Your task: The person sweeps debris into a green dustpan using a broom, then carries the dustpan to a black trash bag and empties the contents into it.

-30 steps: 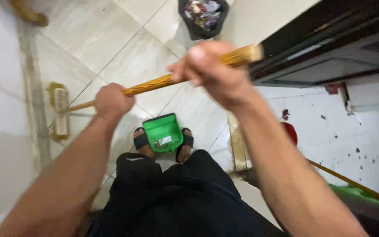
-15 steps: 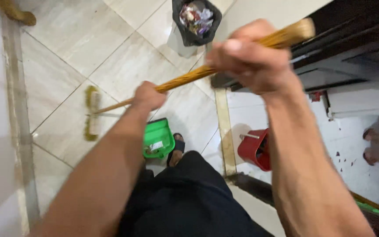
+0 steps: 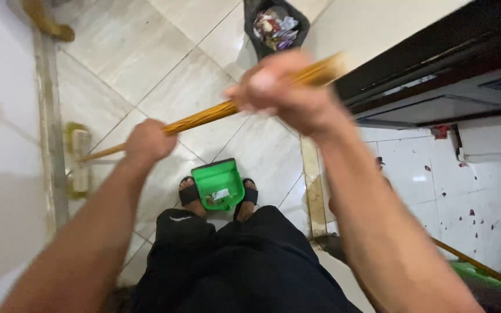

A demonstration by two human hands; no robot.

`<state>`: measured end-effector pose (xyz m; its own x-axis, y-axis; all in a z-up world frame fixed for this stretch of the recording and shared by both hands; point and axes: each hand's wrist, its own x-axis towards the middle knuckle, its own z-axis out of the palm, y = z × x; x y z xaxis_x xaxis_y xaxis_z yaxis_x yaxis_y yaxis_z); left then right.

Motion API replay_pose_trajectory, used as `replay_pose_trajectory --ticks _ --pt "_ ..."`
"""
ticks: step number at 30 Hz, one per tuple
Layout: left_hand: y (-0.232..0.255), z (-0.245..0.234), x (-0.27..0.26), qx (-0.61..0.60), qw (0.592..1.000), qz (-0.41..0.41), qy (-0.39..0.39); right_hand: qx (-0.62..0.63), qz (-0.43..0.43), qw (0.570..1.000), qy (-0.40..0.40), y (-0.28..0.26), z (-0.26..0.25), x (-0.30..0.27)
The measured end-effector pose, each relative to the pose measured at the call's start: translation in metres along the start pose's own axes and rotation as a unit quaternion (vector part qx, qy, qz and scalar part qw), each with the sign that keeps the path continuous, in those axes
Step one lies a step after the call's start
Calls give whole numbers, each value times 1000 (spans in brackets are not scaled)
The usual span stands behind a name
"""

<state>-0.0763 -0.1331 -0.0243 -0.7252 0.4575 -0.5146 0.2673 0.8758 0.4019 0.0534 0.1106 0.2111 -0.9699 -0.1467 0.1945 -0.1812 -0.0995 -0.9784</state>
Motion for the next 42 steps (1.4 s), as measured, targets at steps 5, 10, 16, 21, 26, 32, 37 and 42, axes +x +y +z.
replay_pose_trajectory --ticks 5,10,16,21,26,32,37,42 --pt "-74 42 9 -1 996 -62 -56 -24 171 985 -12 44 53 -3" --pt "23 69 18 -20 996 50 -64 -19 163 984 70 -18 7 -28" --pt "187 39 -9 -146 982 82 -86 -149 75 980 107 -113 -29 -39" --pt "214 3 -41 -118 984 130 -31 -134 8 980 147 -131 -37 -57" --pt "154 4 -33 -28 994 100 -34 -35 -51 987 145 -88 -33 -70" --pt "8 45 15 95 988 10 -119 -11 109 984 138 5 29 -58" --pt "37 71 9 46 990 2 -132 -48 176 972 148 -14 22 -75" --pt "166 51 -14 -87 987 34 -129 -112 116 968 192 -82 -22 -82"
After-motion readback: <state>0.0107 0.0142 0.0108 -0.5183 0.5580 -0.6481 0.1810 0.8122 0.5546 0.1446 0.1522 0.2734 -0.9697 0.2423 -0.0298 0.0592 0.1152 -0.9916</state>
